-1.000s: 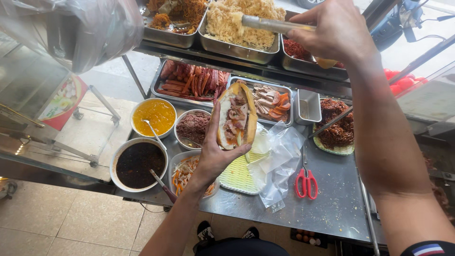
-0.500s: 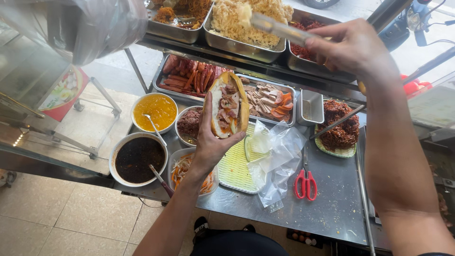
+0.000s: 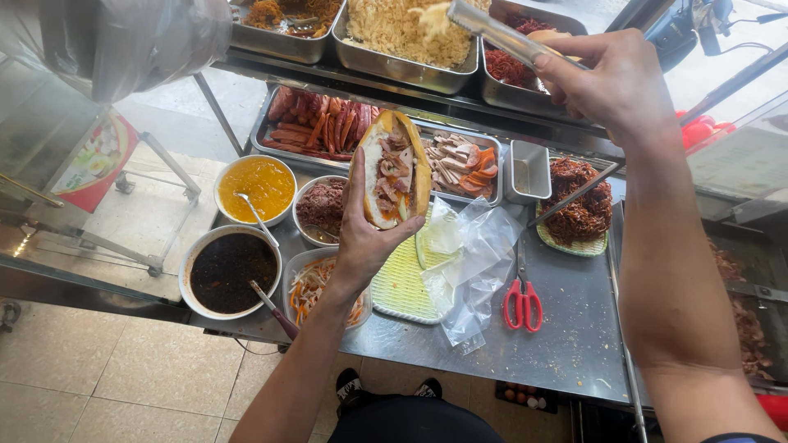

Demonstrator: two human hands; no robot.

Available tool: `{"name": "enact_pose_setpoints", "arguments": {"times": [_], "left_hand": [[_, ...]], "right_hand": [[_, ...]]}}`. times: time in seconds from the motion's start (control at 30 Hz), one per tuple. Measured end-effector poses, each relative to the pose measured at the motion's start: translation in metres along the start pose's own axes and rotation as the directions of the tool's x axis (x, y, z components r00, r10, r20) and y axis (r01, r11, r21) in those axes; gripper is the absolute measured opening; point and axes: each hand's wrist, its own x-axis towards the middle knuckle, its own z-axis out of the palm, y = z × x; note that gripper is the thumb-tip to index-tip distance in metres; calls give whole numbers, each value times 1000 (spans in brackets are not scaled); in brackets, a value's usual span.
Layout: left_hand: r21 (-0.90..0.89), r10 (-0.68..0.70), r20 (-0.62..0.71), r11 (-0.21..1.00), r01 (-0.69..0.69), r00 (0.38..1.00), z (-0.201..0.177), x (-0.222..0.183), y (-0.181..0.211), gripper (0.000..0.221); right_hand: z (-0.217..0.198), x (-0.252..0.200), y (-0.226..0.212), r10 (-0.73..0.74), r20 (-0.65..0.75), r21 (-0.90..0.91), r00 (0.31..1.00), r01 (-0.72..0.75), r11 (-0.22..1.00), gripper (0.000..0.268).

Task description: The person prepares a Banh Mi sandwich by spreading paste inside a sliced baguette, adding sliced meat, shredded vegetables, and sauce using tongs and a ladle. They then toast the sandwich in a press, place it in a paper sleeve, put the sleeve inside a plastic bag, and carry the bag outside to a waiting vehicle.

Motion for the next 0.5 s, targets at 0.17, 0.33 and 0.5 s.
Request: {"name": "enact_pose_setpoints", "arguments": {"times": [0.17, 0.33, 0.5], "left_hand": [[35, -18, -4, 999, 18, 1000, 1, -3, -2, 125], [109, 1, -15, 994, 0, 1000, 1, 2, -10, 127], [187, 78, -42, 980, -69, 996, 1, -3, -23, 131]], "right_hand": [[-1, -13, -11, -14, -47, -160, 999, 6, 987, 32], [-20, -45, -28, 26, -62, 68, 998, -22, 997, 37], [-15, -85, -35, 74, 30, 39, 997, -75, 996, 39]]}}
